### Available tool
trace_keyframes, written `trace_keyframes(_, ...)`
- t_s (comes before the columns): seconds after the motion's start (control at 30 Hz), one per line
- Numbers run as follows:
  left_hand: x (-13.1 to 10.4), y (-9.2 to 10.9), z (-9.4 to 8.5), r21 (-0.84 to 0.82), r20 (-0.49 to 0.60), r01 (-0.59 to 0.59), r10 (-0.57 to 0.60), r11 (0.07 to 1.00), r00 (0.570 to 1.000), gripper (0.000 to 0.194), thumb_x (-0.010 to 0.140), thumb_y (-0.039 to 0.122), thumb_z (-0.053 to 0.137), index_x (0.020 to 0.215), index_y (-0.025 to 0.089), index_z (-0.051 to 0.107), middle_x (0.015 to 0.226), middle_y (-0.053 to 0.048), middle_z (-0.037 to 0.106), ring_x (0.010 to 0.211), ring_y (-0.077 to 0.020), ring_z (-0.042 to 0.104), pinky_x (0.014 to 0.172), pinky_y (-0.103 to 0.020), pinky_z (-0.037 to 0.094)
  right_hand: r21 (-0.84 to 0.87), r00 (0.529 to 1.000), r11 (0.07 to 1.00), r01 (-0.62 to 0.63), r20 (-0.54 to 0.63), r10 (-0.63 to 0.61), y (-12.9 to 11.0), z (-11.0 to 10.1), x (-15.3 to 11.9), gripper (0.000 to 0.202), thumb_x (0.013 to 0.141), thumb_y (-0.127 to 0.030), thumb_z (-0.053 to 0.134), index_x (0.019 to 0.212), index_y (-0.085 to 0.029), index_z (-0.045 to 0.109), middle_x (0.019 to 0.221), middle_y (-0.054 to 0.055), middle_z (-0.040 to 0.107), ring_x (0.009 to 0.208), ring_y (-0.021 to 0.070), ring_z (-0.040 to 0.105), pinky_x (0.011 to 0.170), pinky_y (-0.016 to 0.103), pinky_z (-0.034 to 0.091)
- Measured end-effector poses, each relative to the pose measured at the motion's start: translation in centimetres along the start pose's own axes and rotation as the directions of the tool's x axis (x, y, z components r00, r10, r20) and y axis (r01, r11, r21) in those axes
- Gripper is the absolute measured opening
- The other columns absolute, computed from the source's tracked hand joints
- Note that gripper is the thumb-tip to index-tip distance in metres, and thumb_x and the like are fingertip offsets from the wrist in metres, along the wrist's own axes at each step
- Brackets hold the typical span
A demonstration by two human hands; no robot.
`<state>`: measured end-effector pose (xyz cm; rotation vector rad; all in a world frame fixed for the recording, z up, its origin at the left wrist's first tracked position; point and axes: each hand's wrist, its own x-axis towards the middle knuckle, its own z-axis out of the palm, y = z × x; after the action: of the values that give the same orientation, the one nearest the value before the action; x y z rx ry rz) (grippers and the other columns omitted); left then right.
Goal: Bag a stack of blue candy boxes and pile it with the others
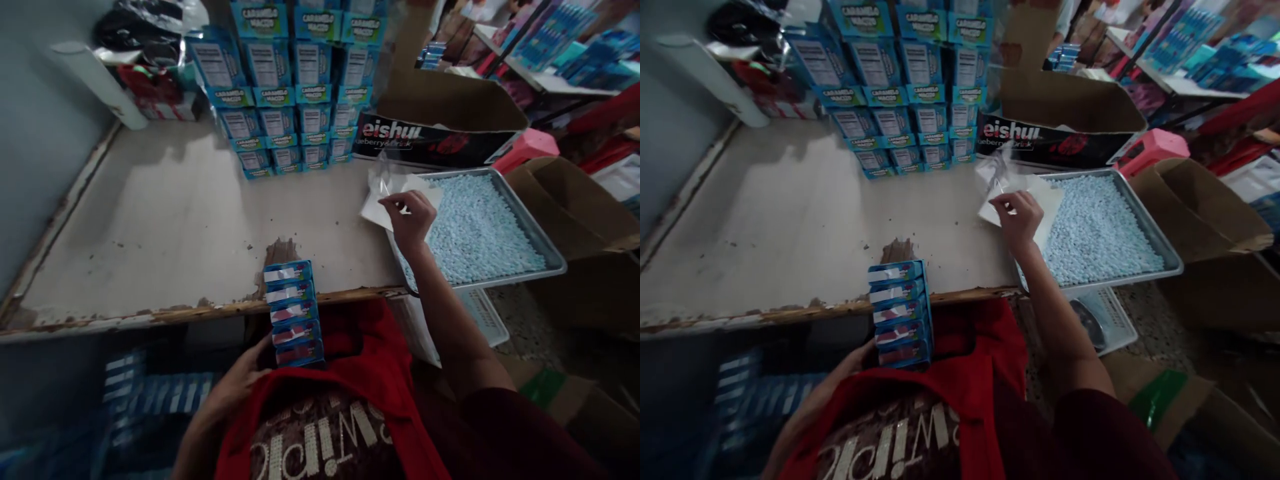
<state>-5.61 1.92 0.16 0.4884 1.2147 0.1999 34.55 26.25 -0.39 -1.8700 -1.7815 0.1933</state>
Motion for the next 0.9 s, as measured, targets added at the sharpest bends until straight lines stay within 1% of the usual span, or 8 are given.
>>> trace_keyframes(0.13, 0.6, 6.9, -4.0, 0.338, -0.344, -0.152, 0.272, 0.929, 0.899, 0.046, 0.078, 0.062, 0.085, 0.104, 0.025, 0.087, 0.105, -0.009, 0.086, 0.098, -0.0316, 0.08, 0.094, -0.043, 0.065, 0.033, 0.802, 0.859, 0.511, 0.34, -0.49, -6.4, 5.4, -1.0, 0.036, 0.112, -0.035, 0.056, 0.089, -0.022, 0.081, 0.086, 0.004, 0.078, 0.084, 0.0185, 0.063, 0.081, 0.035, 0.043)
trace_keyframes(0.2, 3.4, 10.1, -5.3, 0.586, -0.481, -0.32, 0.638, 0.744, 0.601, 0.032, 0.09, 0.055, 0.082, 0.095, 0.024, 0.084, 0.095, -0.006, 0.083, 0.088, -0.0239, 0.076, 0.091, -0.039, 0.063, 0.084, 0.664, 0.794, 0.603, 0.5, -0.557, -8.7, 8.7, -2.3, 0.037, 0.113, -0.03, 0.054, 0.09, -0.02, 0.08, 0.089, 0.006, 0.079, 0.085, 0.019, 0.062, 0.079, 0.035, 0.04)
trace_keyframes(0.27, 7.8, 12.3, -6.2, 0.808, -0.283, -0.397, 0.878, 0.435, 0.386, 0.025, 0.094, 0.048, 0.083, 0.103, 0.025, 0.085, 0.105, -0.007, 0.082, 0.101, -0.0243, 0.074, 0.103, -0.042, 0.059, 0.133, 0.575, 0.786, 0.604, 0.61, -0.545, -10.0, 11.8, -3.5, 0.032, 0.111, -0.024, 0.056, 0.091, -0.017, 0.08, 0.092, 0.009, 0.079, 0.087, 0.0194, 0.063, 0.079, 0.035, 0.04)
trace_keyframes(0.33, 12.6, 13.4, -6.8, 0.899, -0.031, -0.389, 0.916, 0.201, 0.4, 0.029, 0.093, 0.041, 0.086, 0.116, 0.023, 0.084, 0.12, -0.01, 0.081, 0.115, -0.028, 0.07, 0.108, -0.045, 0.056, 0.179, 0.532, 0.813, 0.554, 0.675, -0.511, -10.4, 13.9, -4.3, 0.026, 0.109, -0.021, 0.061, 0.093, -0.015, 0.081, 0.096, 0.011, 0.08, 0.089, 0.0197, 0.064, 0.08, 0.034, 0.041)
trace_keyframes(0.4, 16.5, 13.6, -7.2, 0.926, 0.095, -0.36, 0.852, 0.113, 0.514, 0.019, 0.097, 0.032, 0.08, 0.111, 0.02, 0.086, 0.113, -0.012, 0.081, 0.11, -0.0282, 0.07, 0.099, -0.042, 0.057, 0.228, 0.521, 0.85, 0.474, 0.706, -0.48, -10.2, 15.1, -4.7, 0.021, 0.106, -0.02, 0.064, 0.094, -0.015, 0.081, 0.097, 0.011, 0.08, 0.092, 0.02, 0.066, 0.082, 0.033, 0.042)
trace_keyframes(0.5, 19.6, 13.1, -7.8, 0.925, 0.128, -0.354, 0.765, 0.136, 0.631, 0.017, 0.102, 0.025, 0.072, 0.098, 0.02, 0.087, 0.099, -0.01, 0.081, 0.098, -0.0259, 0.071, 0.088, -0.037, 0.056, 0.3, 0.557, 0.911, 0.283, 0.722, -0.411, -9.3, 15.7, -4.9, 0.013, 0.1, -0.019, 0.073, 0.091, -0.016, 0.082, 0.094, 0.009, 0.08, 0.09, 0.0187, 0.068, 0.081, 0.03, 0.044)
trace_keyframes(0.67, 20.0, 12.3, -8.5, 0.87, 0.14, -0.43, 0.713, 0.243, 0.687, 0.02, 0.102, 0.025, 0.071, 0.099, 0.02, 0.09, 0.097, -0.009, 0.08, 0.093, -0.0232, 0.073, 0.085, -0.035, 0.056, 0.319, 0.597, 0.946, -0.05, 0.769, -0.228, -7.8, 14.6, -5.6, 0.013, 0.1, -0.027, 0.076, 0.096, -0.019, 0.085, 0.094, 0.005, 0.083, 0.083, 0.0153, 0.071, 0.079, 0.026, 0.046)
trace_keyframes(0.9, 17.9, 10.7, -6.5, 0.94, 0.173, -0.341, 0.878, -0.012, 0.447, 0.031, 0.111, 0.029, 0.059, 0.101, 0.019, 0.087, 0.094, -0.009, 0.08, 0.091, -0.0237, 0.069, 0.081, -0.036, 0.055, 0.131, 0.582, 0.97, 0.206, 0.781, -0.229, -7.6, 11.2, -6.6, 0.025, 0.106, -0.037, 0.071, 0.116, -0.019, 0.083, 0.104, 0.009, 0.082, 0.091, 0.0178, 0.071, 0.078, 0.03, 0.042)
